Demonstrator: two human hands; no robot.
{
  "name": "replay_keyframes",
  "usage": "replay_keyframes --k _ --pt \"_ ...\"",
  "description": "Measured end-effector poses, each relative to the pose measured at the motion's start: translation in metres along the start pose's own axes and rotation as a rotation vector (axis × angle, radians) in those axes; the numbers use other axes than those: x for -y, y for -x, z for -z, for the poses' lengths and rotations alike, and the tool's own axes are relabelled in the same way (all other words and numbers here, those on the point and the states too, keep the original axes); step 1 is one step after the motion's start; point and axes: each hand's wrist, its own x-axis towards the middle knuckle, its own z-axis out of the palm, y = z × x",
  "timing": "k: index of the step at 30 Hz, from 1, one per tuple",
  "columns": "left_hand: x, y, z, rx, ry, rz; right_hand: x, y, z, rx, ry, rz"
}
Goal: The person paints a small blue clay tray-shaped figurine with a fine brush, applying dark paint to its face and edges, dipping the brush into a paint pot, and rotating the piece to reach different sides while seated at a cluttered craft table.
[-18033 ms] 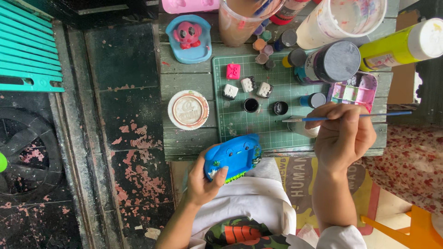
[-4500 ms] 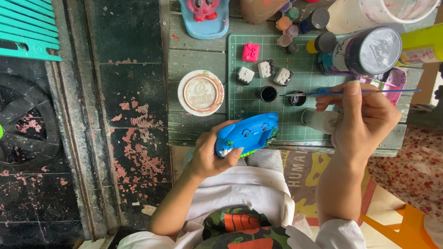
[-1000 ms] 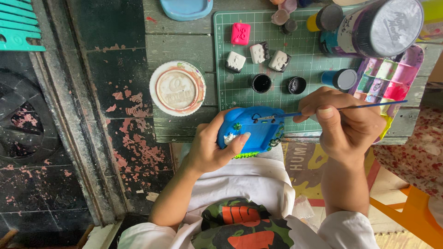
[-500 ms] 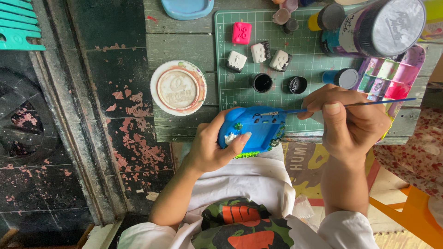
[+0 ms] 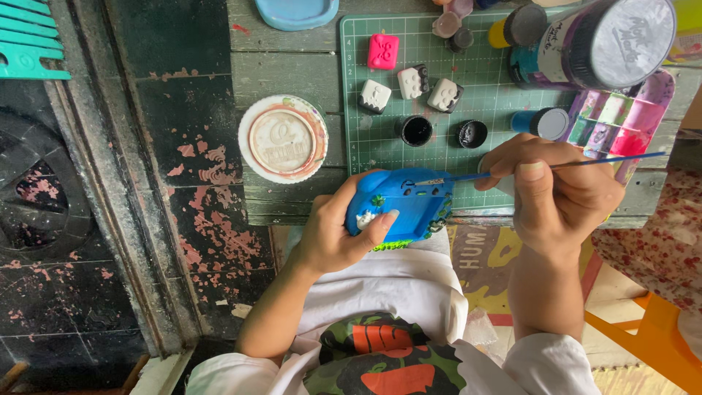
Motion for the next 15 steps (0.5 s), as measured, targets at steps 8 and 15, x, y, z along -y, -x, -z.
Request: replay_keyframes --k 8,15 --pt "-0.0011 0.0001 0.0000 0.000 -0.003 -0.006 0.0013 -0.0004 -0.0030 0.019 0.035 0.030" --pt "-0.0012 -0.0013 0.0007 0.001 -0.005 -0.006 0.0045 -0.0013 -0.0040 0.035 0.033 0.036"
